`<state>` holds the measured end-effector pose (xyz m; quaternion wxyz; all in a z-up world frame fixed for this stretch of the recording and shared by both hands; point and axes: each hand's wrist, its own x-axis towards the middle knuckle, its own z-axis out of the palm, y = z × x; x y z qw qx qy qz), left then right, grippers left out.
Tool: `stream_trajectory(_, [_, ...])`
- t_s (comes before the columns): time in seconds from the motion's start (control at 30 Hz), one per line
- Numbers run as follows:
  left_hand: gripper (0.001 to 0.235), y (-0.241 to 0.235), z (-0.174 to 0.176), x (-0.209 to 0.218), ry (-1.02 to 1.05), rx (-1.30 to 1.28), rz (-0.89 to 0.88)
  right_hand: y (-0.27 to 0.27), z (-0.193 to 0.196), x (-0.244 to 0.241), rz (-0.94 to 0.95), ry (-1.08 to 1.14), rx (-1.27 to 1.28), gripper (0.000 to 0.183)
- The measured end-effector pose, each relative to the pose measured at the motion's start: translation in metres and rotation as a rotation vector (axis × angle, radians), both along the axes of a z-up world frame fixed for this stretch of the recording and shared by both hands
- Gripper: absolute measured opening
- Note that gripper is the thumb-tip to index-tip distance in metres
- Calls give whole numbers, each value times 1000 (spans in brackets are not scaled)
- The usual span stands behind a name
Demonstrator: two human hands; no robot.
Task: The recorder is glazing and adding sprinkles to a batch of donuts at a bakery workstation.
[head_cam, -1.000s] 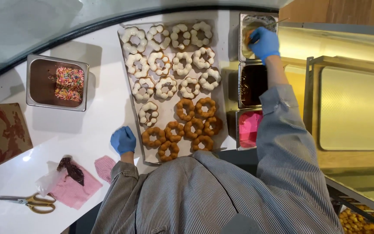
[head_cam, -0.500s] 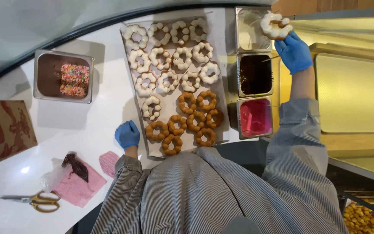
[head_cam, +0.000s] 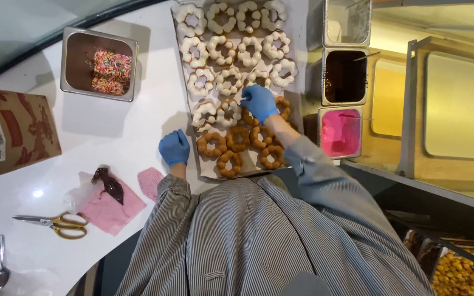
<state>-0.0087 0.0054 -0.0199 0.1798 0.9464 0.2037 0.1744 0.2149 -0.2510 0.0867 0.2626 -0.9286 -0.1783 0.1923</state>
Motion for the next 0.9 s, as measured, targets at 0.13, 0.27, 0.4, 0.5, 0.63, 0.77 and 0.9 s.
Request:
stream_trajectory(0.13, [33, 0, 0, 3, -1, 43, 9, -15, -4, -17, -265, -87, -257, 33])
stream_trajectory(0.27, [33, 1, 4, 1, -12, 10, -8, -29, -29, -38, -275, -303, -230, 44])
stream_trajectory(0.4, [29, -3, 6, 0, 25, -7, -2, -60, -43, -34, -498, -171, 149, 44])
stream_trajectory(0.5, [20, -2, 15, 2, -29, -40, -16, -98, -14, -11, -533, 49, 688, 34])
stream_trajectory(0.63, [6, -4, 31, 0, -119, -73, -95, -136, 52, 25, -667, 129, 835, 29])
stream_trajectory(0.77, [12, -5, 26, -2, -122, -54, -206, -160, 73, 48, -595, 77, 985, 26])
stream_trajectory(0.9, [22, -2, 24, 0, -61, -35, -348, -146, 65, 43, -492, 213, 838, 19])
